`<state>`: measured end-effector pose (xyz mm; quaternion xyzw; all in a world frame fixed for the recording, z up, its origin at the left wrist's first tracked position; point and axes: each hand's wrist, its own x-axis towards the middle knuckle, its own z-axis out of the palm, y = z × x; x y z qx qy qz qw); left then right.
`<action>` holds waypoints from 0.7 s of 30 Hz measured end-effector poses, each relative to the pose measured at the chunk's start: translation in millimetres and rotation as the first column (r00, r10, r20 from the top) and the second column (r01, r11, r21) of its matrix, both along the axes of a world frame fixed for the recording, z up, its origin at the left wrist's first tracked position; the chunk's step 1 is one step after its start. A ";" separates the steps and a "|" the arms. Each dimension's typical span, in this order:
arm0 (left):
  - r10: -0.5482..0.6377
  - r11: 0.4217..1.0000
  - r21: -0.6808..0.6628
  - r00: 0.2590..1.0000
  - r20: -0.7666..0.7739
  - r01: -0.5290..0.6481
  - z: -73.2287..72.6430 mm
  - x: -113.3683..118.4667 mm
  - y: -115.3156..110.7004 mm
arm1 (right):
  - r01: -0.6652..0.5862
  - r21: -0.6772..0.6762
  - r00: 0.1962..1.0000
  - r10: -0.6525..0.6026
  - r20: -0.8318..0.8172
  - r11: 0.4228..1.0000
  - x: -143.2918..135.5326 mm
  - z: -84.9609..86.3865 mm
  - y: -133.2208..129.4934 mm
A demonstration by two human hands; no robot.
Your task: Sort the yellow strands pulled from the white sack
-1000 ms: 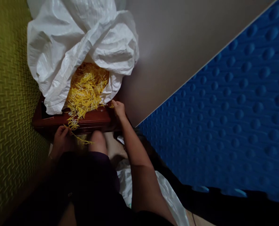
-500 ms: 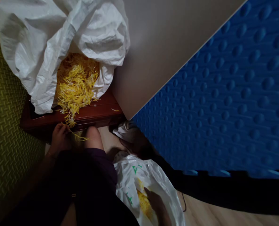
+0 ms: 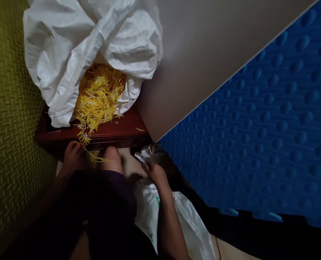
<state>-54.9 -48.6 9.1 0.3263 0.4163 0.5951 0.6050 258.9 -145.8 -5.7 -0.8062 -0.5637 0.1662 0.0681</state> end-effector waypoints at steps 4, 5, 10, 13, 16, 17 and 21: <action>0.012 1.000 -0.010 0.998 0.062 -0.011 3.1 -3.6 -5.9 | -0.050 0.412 0.990 -0.010 0.143 0.910 -13.1 0.3 77.7; 0.013 1.000 -0.014 0.997 0.073 -0.012 3.8 -5.3 -6.9 | -0.031 0.434 0.985 -0.047 0.168 0.900 -14.9 -1.9 95.2; 0.022 0.999 -0.049 0.991 0.129 -0.016 4.7 -14.1 -7.9 | 0.006 0.353 0.980 -0.076 0.185 0.936 -7.4 -22.8 138.2; 0.007 0.997 -0.075 0.985 0.173 0.006 1.7 -14.9 -6.9 | -0.028 0.380 0.977 -0.055 0.205 0.925 2.4 -33.5 135.3; -0.006 0.990 -0.139 0.979 0.203 0.035 -2.2 -12.1 -5.9 | -0.074 0.396 0.966 -0.033 0.258 0.915 9.8 -37.7 128.0; -0.011 0.986 -0.162 0.977 0.211 0.046 -3.4 -10.9 -5.7 | -0.090 0.397 0.961 -0.025 0.275 0.913 11.7 -37.4 126.3; -0.034 0.971 -0.223 0.971 0.235 0.088 -6.6 -8.1 -4.2 | -0.107 0.430 0.959 -0.022 0.284 0.897 16.2 -28.5 121.4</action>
